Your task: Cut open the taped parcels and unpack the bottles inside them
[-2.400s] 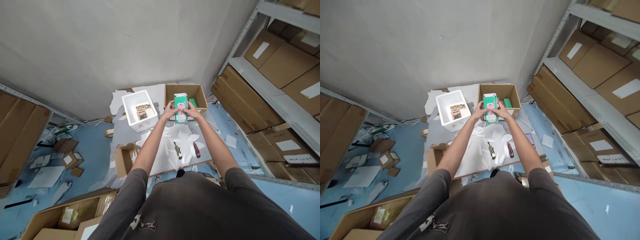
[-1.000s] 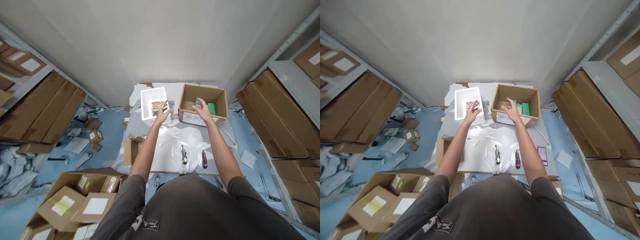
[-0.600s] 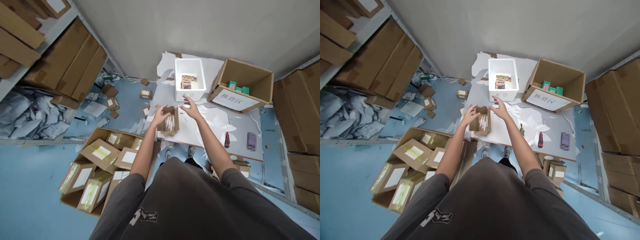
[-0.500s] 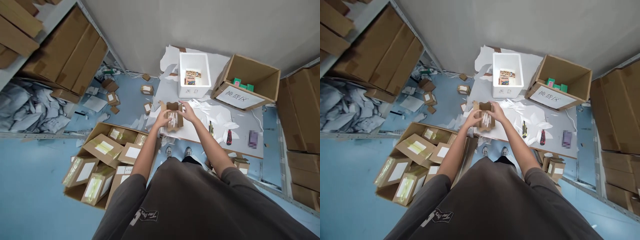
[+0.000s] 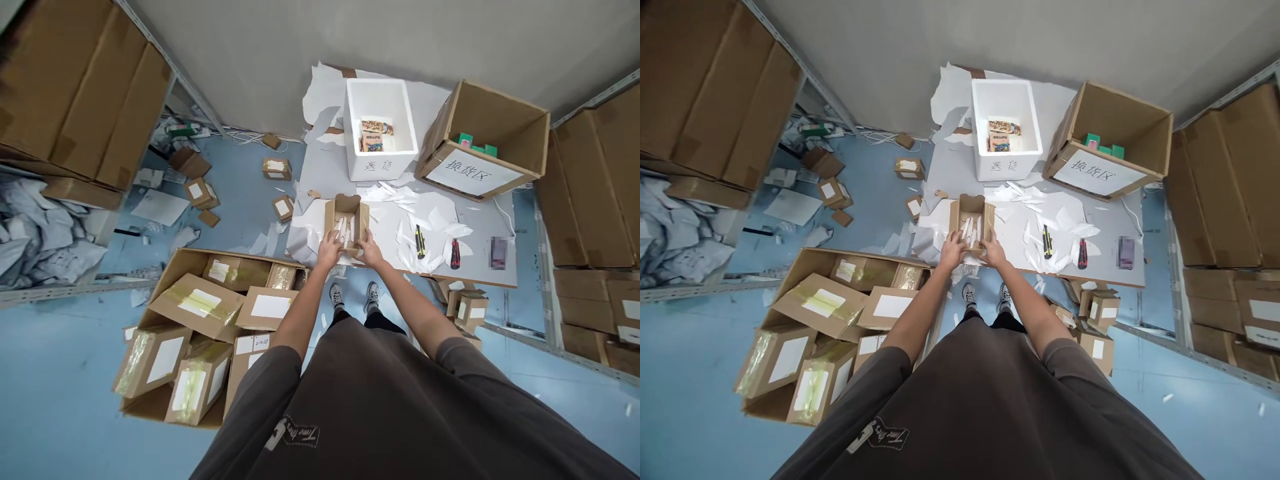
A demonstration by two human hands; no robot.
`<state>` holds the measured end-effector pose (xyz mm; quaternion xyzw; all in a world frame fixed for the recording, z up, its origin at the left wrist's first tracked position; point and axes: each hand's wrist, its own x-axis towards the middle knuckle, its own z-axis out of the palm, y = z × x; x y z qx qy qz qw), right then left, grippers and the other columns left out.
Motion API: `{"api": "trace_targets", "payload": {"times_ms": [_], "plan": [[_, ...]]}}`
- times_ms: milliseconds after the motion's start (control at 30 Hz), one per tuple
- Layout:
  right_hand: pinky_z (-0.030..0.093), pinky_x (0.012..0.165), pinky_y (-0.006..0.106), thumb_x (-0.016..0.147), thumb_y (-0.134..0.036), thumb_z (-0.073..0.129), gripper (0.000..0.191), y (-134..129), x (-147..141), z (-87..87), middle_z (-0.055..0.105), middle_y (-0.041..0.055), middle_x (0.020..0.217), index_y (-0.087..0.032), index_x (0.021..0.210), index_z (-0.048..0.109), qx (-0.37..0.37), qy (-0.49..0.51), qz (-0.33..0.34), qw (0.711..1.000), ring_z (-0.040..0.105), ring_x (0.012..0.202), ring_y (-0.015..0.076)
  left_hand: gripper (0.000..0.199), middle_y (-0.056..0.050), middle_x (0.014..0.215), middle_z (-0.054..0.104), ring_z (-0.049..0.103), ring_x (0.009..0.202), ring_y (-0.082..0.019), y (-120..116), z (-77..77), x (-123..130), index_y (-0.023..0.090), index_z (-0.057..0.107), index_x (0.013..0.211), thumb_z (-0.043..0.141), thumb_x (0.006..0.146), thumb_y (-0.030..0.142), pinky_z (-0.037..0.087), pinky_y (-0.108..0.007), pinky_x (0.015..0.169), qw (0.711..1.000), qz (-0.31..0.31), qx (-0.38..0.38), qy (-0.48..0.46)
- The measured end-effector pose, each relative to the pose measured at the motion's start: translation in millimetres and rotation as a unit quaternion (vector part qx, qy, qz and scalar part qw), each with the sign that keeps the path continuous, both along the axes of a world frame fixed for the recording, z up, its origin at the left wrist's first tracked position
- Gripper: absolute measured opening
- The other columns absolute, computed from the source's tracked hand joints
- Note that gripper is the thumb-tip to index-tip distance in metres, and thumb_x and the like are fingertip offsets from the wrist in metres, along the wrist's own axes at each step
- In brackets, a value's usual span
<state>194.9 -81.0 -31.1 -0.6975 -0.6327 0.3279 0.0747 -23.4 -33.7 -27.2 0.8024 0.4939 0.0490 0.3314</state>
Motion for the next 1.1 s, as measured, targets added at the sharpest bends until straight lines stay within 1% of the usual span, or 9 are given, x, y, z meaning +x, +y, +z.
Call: {"api": "trace_targets", "payload": {"times_ms": [100,267,367,500,600,700,900,1000,1100], "plan": [[0.055,0.120,0.056,0.080,-0.023,0.092,0.047,-2,1,9.7,0.018,0.0167,0.188,-0.020,0.124,0.076,0.035,0.009,-0.015,0.999,0.066,0.141,0.0409,0.016,-0.010,0.179,0.046,0.029,0.171,-0.039,0,15.6,0,0.022,0.085,0.105,0.073,0.095,0.017,0.042,-0.062,0.132,0.999,0.012,0.027,-0.012],[0.058,0.115,0.059,0.079,-0.031,0.095,0.053,-15,39,47.7,0.025,0.0171,0.184,-0.023,0.127,0.075,0.107,0.029,-0.054,0.992,0.063,0.145,0.0443,0.014,-0.008,0.178,0.047,0.033,0.168,-0.039,0,70.9,31,0.024,0.084,0.103,0.073,0.095,0.018,0.039,-0.064,0.134,0.996,-0.012,0.074,-0.039],[0.057,0.116,0.059,0.079,-0.033,0.095,0.054,-37,81,77.9,0.025,0.0165,0.184,-0.024,0.129,0.075,0.152,0.027,-0.084,0.984,0.061,0.147,0.0461,0.013,-0.006,0.178,0.048,0.033,0.169,-0.040,-7,105.7,74,0.026,0.084,0.100,0.073,0.095,0.020,0.038,-0.065,0.134,0.992,-0.046,0.105,-0.062],[0.053,0.121,0.061,0.081,-0.031,0.094,0.055,-89,153,118.4,0.023,0.0147,0.185,-0.024,0.132,0.074,0.185,0.009,-0.154,0.971,0.057,0.151,0.0476,0.014,-0.003,0.179,0.047,0.031,0.170,-0.041,-31,142.3,157,0.028,0.085,0.100,0.073,0.096,0.022,0.037,-0.067,0.133,0.981,-0.103,0.133,-0.097],[0.051,0.123,0.060,0.081,-0.033,0.096,0.058,-150,220,142.8,0.022,0.0129,0.186,-0.025,0.134,0.074,0.198,-0.008,-0.217,0.956,0.053,0.155,0.0480,0.014,-0.002,0.181,0.044,0.028,0.171,-0.042,-66,161.8,239,0.028,0.085,0.101,0.072,0.097,0.022,0.034,-0.068,0.134,0.970,-0.159,0.136,-0.123],[0.051,0.122,0.062,0.080,-0.038,0.098,0.061,-232,291,159.0,0.021,0.0122,0.187,-0.026,0.135,0.073,0.204,-0.032,-0.290,0.934,0.051,0.155,0.0495,0.014,-0.002,0.182,0.043,0.026,0.171,-0.043,-117,173.0,331,0.027,0.086,0.103,0.073,0.098,0.024,0.033,-0.067,0.134,0.952,-0.232,0.122,-0.156],[0.047,0.126,0.065,0.080,-0.041,0.098,0.063,-412,400,166.5,0.019,0.0141,0.188,-0.025,0.135,0.073,0.192,-0.081,-0.437,0.875,0.046,0.160,0.0502,0.015,-0.003,0.181,0.044,0.029,0.170,-0.042,-246,171.6,502,0.028,0.087,0.106,0.077,0.097,0.023,0.030,-0.068,0.137,0.895,-0.392,0.085,-0.198],[0.042,0.129,0.067,0.076,-0.042,0.101,0.073,-483,434,162.3,0.018,0.0163,0.188,-0.025,0.142,0.072,0.178,-0.084,-0.485,0.852,0.034,0.168,0.0509,0.021,-0.005,0.181,0.044,0.029,0.170,-0.043,-303,166.7,559,0.028,0.087,0.112,0.082,0.093,0.021,0.029,-0.068,0.137,0.874,-0.436,0.068,-0.206],[0.040,0.131,0.067,0.073,-0.047,0.103,0.093,-534,459,158.1,0.018,0.0180,0.187,-0.027,0.156,0.064,0.169,-0.066,-0.522,0.833,0.028,0.171,0.0503,0.043,-0.007,0.178,0.047,0.028,0.171,-0.043,-338,164.1,589,0.030,0.083,0.129,0.088,0.088,0.021,0.026,-0.065,0.139,0.865,-0.451,0.045,-0.214]]}}
